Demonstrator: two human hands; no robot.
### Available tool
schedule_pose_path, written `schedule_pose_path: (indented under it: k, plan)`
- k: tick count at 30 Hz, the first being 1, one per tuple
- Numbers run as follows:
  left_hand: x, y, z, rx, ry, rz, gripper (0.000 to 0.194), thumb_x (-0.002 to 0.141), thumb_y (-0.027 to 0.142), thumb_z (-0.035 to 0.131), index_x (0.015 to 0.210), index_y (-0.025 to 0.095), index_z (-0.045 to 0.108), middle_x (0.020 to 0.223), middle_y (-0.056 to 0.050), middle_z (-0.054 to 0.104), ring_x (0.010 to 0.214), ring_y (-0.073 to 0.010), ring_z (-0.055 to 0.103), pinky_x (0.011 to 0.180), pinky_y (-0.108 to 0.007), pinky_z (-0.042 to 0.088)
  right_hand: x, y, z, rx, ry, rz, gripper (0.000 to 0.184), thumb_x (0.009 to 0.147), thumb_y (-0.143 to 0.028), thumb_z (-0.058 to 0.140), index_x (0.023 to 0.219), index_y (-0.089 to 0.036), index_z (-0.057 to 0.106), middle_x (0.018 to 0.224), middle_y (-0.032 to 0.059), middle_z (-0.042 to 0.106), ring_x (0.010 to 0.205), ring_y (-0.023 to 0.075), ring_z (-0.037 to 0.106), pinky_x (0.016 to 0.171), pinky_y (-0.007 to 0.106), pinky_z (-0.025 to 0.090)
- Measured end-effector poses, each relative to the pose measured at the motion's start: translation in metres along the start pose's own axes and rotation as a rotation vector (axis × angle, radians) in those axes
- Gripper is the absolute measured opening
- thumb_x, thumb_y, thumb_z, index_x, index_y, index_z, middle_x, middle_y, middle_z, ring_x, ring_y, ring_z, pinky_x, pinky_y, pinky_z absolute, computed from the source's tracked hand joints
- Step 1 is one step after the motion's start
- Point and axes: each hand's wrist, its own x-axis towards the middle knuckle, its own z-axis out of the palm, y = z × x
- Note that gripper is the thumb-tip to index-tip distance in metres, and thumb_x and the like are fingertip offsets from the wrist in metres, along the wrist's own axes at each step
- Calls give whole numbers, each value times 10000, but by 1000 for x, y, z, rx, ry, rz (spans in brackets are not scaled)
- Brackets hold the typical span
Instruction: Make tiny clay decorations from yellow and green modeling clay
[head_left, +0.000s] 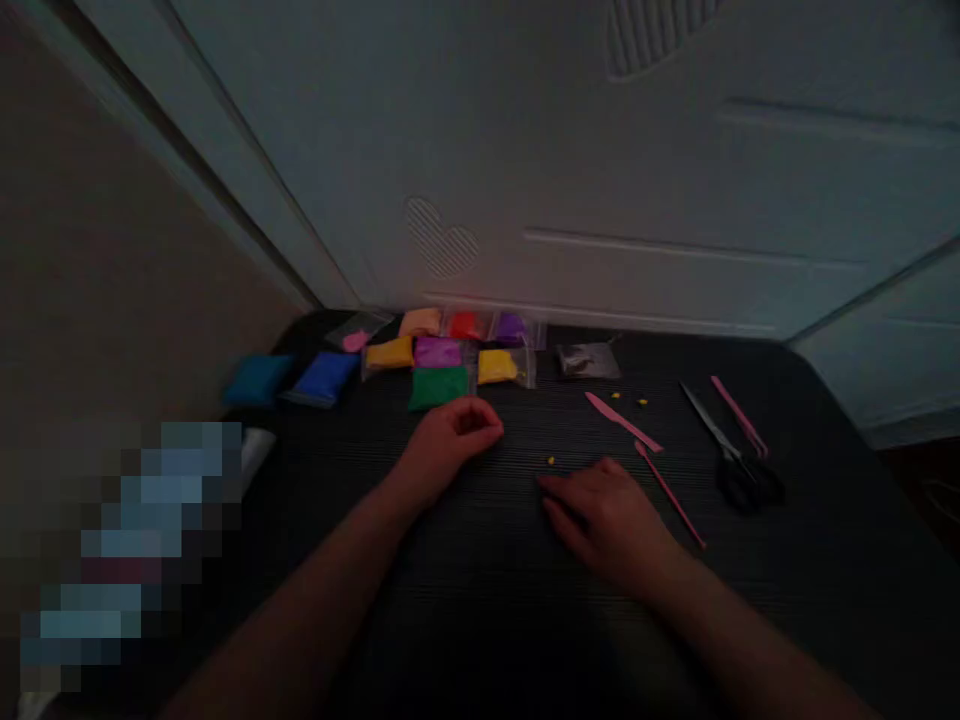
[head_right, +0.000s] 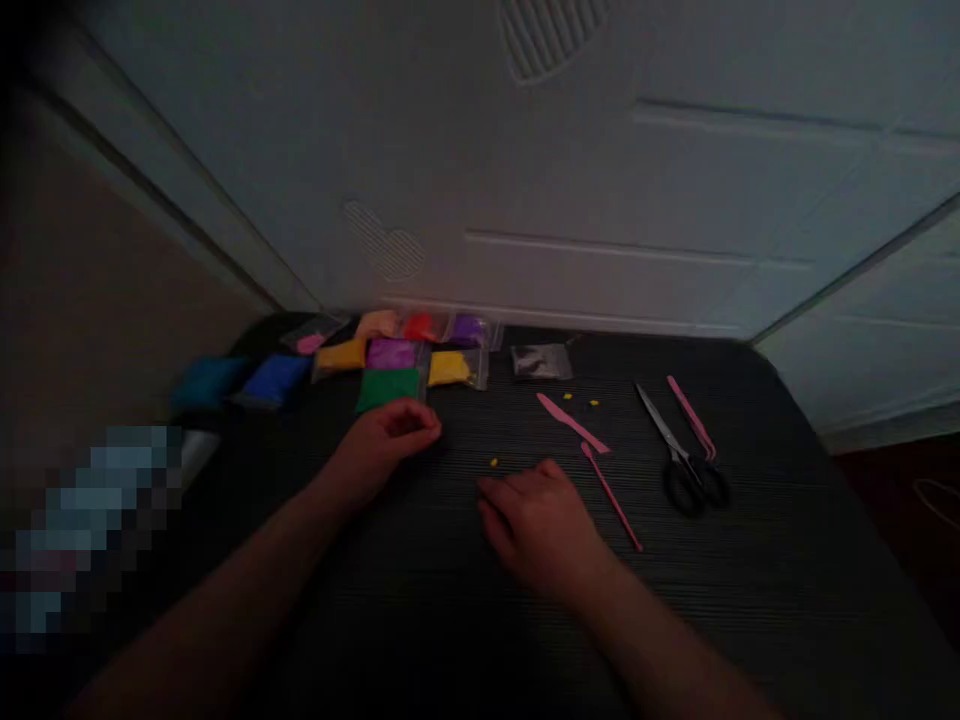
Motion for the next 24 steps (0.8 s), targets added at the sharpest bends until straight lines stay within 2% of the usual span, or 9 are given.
schedule_pose_path:
  k: [11, 16, 24]
  plan:
    - [6, -1, -9, -338, -85, -60, 98, 651, 123, 627, 680, 153, 538, 761, 19, 538, 646, -69, 473, 633, -199, 357, 6, 10, 0, 273, 114, 35, 229, 829, -240, 408, 1002, -289, 550, 944, -50, 644, 820, 109, 571, 753, 285, 338]
    - [11, 1, -14, -453, -104, -79, 103, 654, 102, 625, 703, 147, 546, 791, 1, 551, 656, -72, 503, 638, -202, 392, 7, 14, -1, 383, 161, 90, 226, 815, -269, 425, 967, -264, 592, 929, -24, 650, 816, 127, 573, 749, 275, 380]
    - [11, -2, -13, -549, -96, -39, 113, 642, 66, 631, 687, 135, 554, 805, -9, 565, 687, -76, 529, 658, -199, 419, 9, 21, 0, 471, 234, 137, 238, 808, -309, 416, 930, -226, 604, 790, 5, 643, 687, 126, 569, 599, 232, 424]
